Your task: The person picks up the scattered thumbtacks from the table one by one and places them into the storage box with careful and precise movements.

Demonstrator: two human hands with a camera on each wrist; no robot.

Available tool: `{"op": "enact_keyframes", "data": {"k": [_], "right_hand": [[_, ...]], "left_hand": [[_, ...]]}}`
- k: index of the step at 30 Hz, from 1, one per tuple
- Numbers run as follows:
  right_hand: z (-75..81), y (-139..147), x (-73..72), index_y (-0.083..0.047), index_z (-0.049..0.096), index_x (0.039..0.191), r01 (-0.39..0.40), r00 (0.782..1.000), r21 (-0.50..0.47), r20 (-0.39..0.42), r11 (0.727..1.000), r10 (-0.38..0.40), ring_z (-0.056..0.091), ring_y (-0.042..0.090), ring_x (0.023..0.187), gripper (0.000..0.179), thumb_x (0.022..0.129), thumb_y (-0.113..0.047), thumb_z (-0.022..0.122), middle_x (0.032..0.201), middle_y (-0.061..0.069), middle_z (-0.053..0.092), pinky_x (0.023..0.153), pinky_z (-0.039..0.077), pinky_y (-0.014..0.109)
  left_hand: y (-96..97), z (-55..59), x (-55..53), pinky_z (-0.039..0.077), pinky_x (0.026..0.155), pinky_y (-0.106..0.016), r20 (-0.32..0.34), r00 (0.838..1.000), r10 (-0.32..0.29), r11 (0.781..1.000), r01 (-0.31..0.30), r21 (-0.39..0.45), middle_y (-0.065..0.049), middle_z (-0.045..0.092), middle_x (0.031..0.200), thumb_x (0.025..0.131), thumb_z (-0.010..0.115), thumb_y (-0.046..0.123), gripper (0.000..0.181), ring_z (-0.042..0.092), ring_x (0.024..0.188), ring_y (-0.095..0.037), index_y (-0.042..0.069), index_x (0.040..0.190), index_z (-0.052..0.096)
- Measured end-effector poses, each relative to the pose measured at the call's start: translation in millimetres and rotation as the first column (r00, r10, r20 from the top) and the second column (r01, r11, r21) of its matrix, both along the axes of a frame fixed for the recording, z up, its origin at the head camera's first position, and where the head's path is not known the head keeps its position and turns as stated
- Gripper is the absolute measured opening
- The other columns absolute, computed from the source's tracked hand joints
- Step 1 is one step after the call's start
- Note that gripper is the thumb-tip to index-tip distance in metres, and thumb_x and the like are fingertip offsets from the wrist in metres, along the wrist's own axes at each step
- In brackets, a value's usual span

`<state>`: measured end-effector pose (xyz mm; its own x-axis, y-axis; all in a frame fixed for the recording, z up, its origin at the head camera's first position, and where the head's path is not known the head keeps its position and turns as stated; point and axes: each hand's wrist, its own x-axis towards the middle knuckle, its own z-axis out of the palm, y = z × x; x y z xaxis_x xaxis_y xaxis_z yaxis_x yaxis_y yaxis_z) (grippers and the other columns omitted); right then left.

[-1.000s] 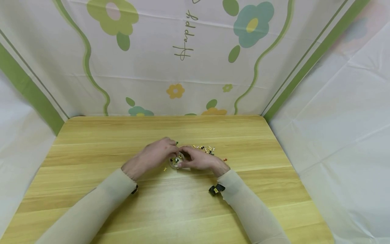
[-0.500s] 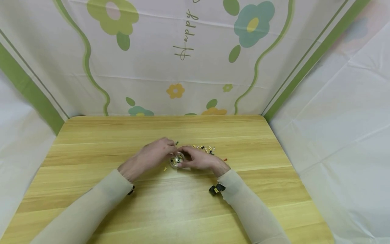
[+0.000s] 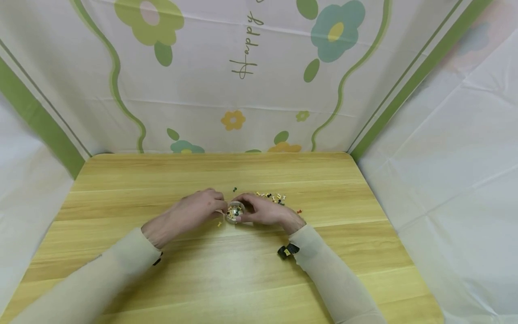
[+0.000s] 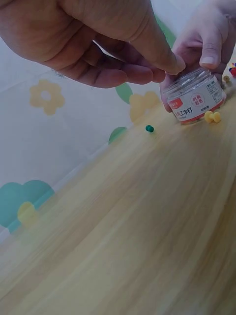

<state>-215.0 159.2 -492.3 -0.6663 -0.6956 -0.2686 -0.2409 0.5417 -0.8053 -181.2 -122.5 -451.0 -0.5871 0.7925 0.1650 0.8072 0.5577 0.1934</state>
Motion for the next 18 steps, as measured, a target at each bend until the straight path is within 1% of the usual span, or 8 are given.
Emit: {"op": "enact_keyframes", "data": {"k": [4, 6, 11, 14, 18], "right_hand": [[0.4, 0, -0.2, -0.014, 0.054, 0.171, -0.001, 1.000, 0.000, -0.002, 1.000, 0.001, 0.059, 0.026, 0.154, 0.065, 0.115, -0.035, 0.079, 0.171, 0.010, 0.058, 0.134, 0.050, 0.051], [0.9, -1, -0.1, -0.013, 0.054, 0.171, -0.001, 1.000, -0.003, -0.003, 1.000, 0.001, 0.059, 0.026, 0.153, 0.065, 0.115, -0.035, 0.079, 0.170, 0.010, 0.059, 0.134, 0.050, 0.050], [-0.3, 0, -0.2, -0.014, 0.055, 0.170, 0.001, 1.000, 0.002, -0.012, 1.000, -0.001, 0.060, 0.022, 0.142, 0.064, 0.115, -0.036, 0.079, 0.168, 0.009, 0.060, 0.128, 0.052, 0.046], [-1.1, 0, -0.2, -0.015, 0.056, 0.170, 0.000, 1.000, 0.003, -0.016, 1.000, 0.000, 0.059, 0.022, 0.137, 0.062, 0.116, -0.037, 0.078, 0.167, 0.009, 0.060, 0.125, 0.052, 0.045], [-1.1, 0, -0.5, -0.015, 0.056, 0.170, -0.003, 1.000, 0.007, -0.024, 1.000, 0.003, 0.060, 0.022, 0.140, 0.063, 0.116, -0.038, 0.078, 0.167, 0.009, 0.060, 0.128, 0.051, 0.047]], "left_hand": [[-3.0, -1.1, 1.4, 0.069, 0.088, -0.034, 0.012, 1.000, -0.016, 1.000, 0.016, -0.023, 0.002, 0.079, 0.101, 0.096, 0.095, 0.008, 0.015, 0.076, 0.097, -0.016, 0.013, 0.108, 0.088], [-3.6, -2.6, 2.5, 0.068, 0.087, -0.032, 0.035, 0.999, -0.023, 0.999, 0.024, -0.039, 0.002, 0.079, 0.101, 0.097, 0.095, 0.009, 0.014, 0.075, 0.097, -0.015, 0.014, 0.108, 0.088], [-0.5, -9.1, 5.6, 0.066, 0.085, -0.030, 0.062, 0.997, -0.038, 0.996, 0.043, -0.077, 0.003, 0.081, 0.104, 0.101, 0.091, 0.014, 0.008, 0.074, 0.097, -0.014, 0.017, 0.109, 0.088], [2.9, -13.1, 7.1, 0.067, 0.086, -0.032, 0.053, 0.998, -0.037, 0.994, 0.043, -0.103, 0.002, 0.083, 0.106, 0.102, 0.090, 0.016, 0.006, 0.075, 0.098, -0.016, 0.017, 0.107, 0.089], [5.6, -16.2, 8.4, 0.069, 0.088, -0.034, 0.059, 0.998, -0.016, 0.990, 0.024, -0.137, 0.001, 0.084, 0.107, 0.102, 0.090, 0.013, 0.006, 0.076, 0.099, -0.018, 0.016, 0.107, 0.089]]}}
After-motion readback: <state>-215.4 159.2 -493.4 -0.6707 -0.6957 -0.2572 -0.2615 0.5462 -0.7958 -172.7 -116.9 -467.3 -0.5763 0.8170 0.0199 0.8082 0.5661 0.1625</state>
